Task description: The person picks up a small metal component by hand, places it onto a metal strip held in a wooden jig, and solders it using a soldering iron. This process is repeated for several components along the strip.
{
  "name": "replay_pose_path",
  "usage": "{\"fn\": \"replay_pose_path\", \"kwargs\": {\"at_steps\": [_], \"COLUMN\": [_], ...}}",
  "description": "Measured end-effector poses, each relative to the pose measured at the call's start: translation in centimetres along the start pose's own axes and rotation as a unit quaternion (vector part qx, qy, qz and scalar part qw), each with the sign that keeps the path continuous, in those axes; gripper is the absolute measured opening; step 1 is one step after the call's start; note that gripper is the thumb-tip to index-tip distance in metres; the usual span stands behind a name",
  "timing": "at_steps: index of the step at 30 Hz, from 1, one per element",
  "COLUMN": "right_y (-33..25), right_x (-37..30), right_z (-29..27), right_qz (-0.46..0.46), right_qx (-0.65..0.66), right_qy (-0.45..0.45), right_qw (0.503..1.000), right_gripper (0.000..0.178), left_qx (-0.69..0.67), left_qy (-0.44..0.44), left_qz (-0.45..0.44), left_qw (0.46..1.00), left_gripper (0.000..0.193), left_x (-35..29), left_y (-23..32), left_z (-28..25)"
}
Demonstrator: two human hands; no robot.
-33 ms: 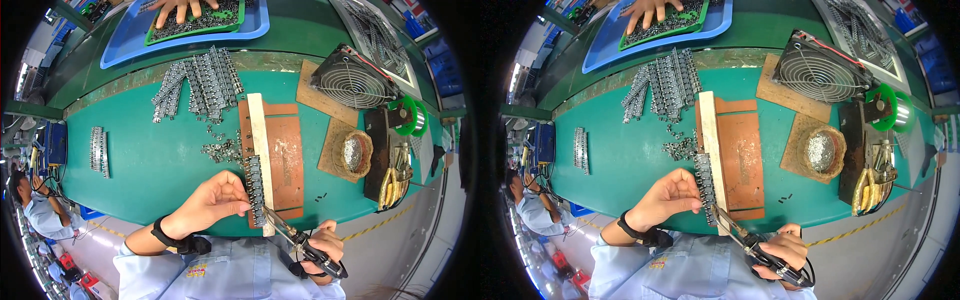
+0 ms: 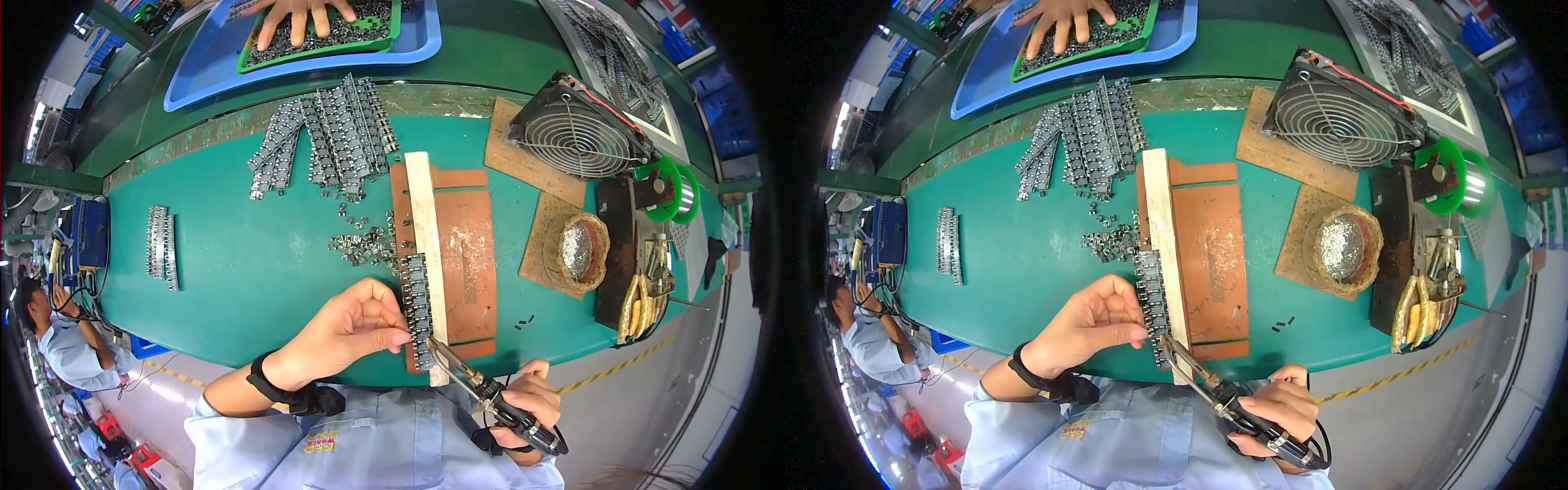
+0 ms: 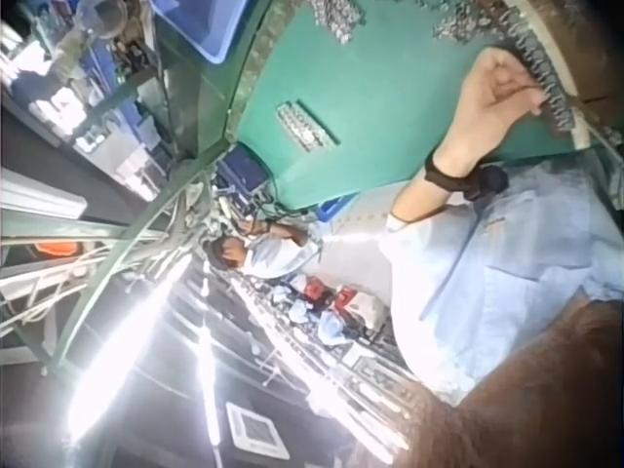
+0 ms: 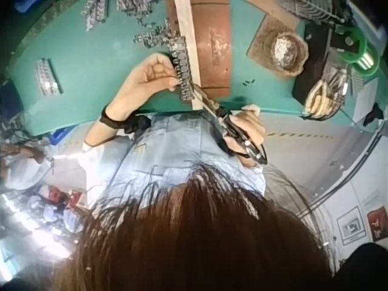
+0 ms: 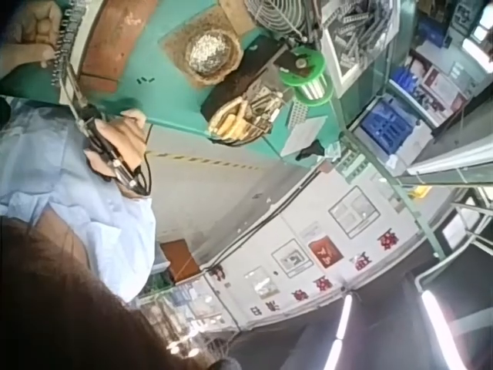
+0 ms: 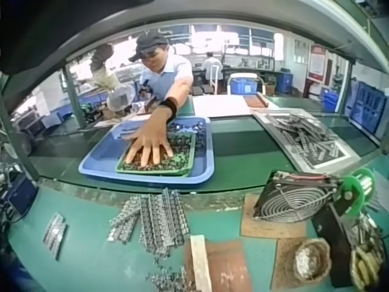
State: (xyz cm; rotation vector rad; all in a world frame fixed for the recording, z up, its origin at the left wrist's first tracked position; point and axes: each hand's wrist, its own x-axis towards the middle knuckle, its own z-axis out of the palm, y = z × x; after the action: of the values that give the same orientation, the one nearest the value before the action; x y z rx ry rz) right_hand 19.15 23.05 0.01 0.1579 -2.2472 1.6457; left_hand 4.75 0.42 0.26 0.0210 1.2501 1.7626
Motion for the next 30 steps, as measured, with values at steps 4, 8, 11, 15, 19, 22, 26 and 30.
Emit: {"fn": "replay_pose_path", "kwargs": {"at_steps": [4, 8, 11, 15, 19, 22, 26, 30], "right_y": [-0.26, -0.33, -0.35, -0.33, -0.36, -0.43, -0.49, -0.41], "right_x": [0.30, 0.34, 0.43, 0.44, 0.48, 0.52, 0.48, 0.32], "right_z": [0.38, 0.33, 0.36, 0.36, 0.33, 0.30, 0.25, 0.11], "right_qz": [-0.002, 0.006, 0.009, 0.008, 0.005, 0.005, 0.005, -0.006], "right_qx": [-0.007, -0.019, -0.026, -0.031, -0.033, -0.034, -0.036, -0.040], "right_qy": [-0.016, -0.034, -0.044, -0.049, -0.053, -0.055, -0.058, -0.069], "right_qw": [1.000, 0.999, 0.999, 0.998, 0.998, 0.998, 0.998, 0.997], "right_gripper": [0.034, 0.033, 0.032, 0.032, 0.032, 0.032, 0.033, 0.035], "left_qx": [-0.011, 0.000, 0.001, -0.006, -0.012, -0.012, -0.010, -0.011], "left_qy": [-0.008, -0.004, -0.004, -0.007, -0.013, -0.016, -0.014, -0.011], "left_qz": [0.007, 0.002, 0.000, 0.001, 0.006, 0.009, 0.008, 0.003], "left_qw": [1.000, 1.000, 1.000, 1.000, 1.000, 1.000, 1.000, 1.000], "left_gripper": [0.021, 0.021, 0.021, 0.020, 0.019, 0.019, 0.019, 0.020], "left_x": [-0.17, -0.14, -0.10, -0.12, -0.10, -0.08, -0.10, -0.12], "left_y": [-0.21, 0.05, 0.09, -0.02, -0.21, -0.24, -0.18, -0.10], "left_z": [-0.37, -0.10, -0.12, -0.24, -0.40, -0.40, -0.36, -0.30]}}
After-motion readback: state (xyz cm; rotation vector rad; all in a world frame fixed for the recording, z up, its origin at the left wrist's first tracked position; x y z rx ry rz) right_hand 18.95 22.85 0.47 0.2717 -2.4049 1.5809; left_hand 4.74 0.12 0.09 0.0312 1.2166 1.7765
